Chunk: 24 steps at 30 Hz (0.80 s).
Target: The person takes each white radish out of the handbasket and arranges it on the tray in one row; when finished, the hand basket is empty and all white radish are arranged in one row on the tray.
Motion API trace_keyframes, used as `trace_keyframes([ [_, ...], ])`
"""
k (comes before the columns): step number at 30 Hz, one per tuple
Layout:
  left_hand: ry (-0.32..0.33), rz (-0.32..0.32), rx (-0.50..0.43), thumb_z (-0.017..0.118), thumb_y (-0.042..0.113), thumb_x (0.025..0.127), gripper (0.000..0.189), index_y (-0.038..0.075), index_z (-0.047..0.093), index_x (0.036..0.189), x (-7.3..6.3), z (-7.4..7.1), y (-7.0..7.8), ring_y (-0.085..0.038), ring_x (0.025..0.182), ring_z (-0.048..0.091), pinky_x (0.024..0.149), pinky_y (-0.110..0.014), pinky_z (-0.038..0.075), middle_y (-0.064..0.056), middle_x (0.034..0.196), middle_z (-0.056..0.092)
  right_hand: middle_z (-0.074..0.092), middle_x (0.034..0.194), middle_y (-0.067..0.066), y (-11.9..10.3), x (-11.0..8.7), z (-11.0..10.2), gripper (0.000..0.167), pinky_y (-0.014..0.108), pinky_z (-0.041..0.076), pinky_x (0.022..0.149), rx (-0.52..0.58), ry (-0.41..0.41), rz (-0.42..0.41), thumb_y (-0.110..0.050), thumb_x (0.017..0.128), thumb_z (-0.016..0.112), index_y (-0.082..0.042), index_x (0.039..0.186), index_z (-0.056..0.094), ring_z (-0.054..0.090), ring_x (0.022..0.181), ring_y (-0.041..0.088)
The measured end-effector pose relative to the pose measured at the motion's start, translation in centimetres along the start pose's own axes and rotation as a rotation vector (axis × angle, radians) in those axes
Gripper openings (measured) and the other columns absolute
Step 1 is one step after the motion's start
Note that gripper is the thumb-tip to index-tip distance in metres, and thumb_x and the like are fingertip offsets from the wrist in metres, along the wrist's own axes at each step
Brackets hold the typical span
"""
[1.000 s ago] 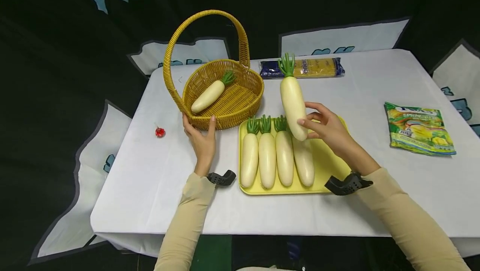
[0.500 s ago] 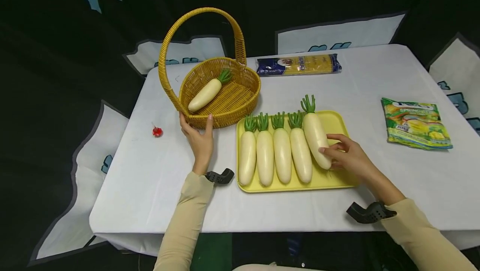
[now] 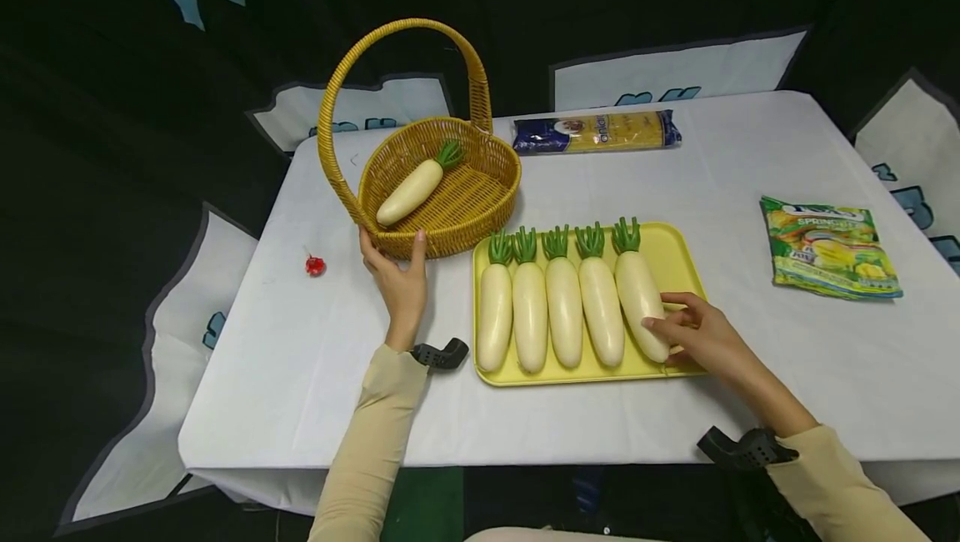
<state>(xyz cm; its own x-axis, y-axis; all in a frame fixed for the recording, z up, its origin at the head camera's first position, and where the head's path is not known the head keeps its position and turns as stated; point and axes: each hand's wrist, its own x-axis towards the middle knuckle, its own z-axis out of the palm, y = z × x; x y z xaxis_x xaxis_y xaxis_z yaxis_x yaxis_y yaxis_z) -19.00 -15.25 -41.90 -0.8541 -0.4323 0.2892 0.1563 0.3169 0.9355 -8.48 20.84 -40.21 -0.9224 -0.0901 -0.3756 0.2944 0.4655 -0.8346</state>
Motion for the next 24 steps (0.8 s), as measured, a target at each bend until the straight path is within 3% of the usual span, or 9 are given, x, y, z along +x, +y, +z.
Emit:
trace_keyframes([
  [7, 0.003, -0.023, 0.032, 0.061, 0.040, 0.084, 0.089, 0.017, 0.001, 0.145, 0.7, 0.2, -2.2, -0.022, 0.138, 0.015, 0.112, -0.041, 0.019, -0.012, 0.148, 0.009, 0.051, 0.103, 0.019, -0.3, 0.1, 0.2, 0.076, 0.029, 0.050, 0.055, -0.180, 0.041, -0.024, -0.048, 0.082, 0.060, -0.001, 0.135, 0.032, 0.054, 0.072, 0.016],
  [12, 0.003, -0.027, 0.031, 0.061, 0.038, 0.084, 0.088, 0.016, 0.002, 0.145, 0.7, 0.1, -2.1, -0.024, 0.138, 0.014, 0.112, -0.043, 0.017, -0.013, 0.149, 0.008, 0.051, 0.105, 0.020, -0.4, 0.1, 0.5, 0.077, 0.028, 0.050, 0.055, -0.200, 0.043, -0.037, -0.047, 0.082, 0.060, 0.001, 0.135, 0.032, 0.055, 0.076, 0.019],
  [15, 0.000, -0.037, 0.021, 0.061, 0.032, 0.086, 0.086, 0.011, 0.002, 0.145, 0.3, 0.0, -0.9, -0.027, 0.138, 0.013, 0.112, -0.045, 0.017, -0.015, 0.148, 0.008, 0.053, 0.105, 0.020, -0.5, 0.1, 0.4, 0.076, 0.027, 0.049, 0.055, -0.250, 0.070, -0.057, -0.048, 0.082, 0.061, 0.001, 0.133, 0.035, 0.054, 0.081, 0.020],
  [19, -0.009, -0.045, 0.004, 0.060, 0.029, 0.086, 0.085, 0.008, 0.002, 0.145, -0.5, -0.3, 1.0, -0.029, 0.139, 0.013, 0.112, -0.046, 0.016, -0.018, 0.148, 0.007, 0.056, 0.090, 0.014, -0.7, 0.1, 0.3, 0.069, 0.024, 0.043, 0.052, -0.334, 0.133, -0.111, -0.049, 0.083, 0.058, 0.001, 0.128, 0.043, 0.050, 0.070, 0.016],
  [24, 0.003, -0.034, 0.026, 0.058, 0.047, 0.084, 0.088, 0.021, 0.000, 0.145, 0.2, -0.1, -1.0, -0.023, 0.139, 0.014, 0.112, -0.044, 0.018, -0.010, 0.149, 0.008, 0.052, 0.075, 0.008, -1.3, 0.2, 0.3, 0.057, 0.024, 0.037, 0.051, -0.350, 0.223, -0.177, -0.049, 0.090, 0.047, -0.001, 0.121, 0.052, 0.044, 0.060, 0.012],
])
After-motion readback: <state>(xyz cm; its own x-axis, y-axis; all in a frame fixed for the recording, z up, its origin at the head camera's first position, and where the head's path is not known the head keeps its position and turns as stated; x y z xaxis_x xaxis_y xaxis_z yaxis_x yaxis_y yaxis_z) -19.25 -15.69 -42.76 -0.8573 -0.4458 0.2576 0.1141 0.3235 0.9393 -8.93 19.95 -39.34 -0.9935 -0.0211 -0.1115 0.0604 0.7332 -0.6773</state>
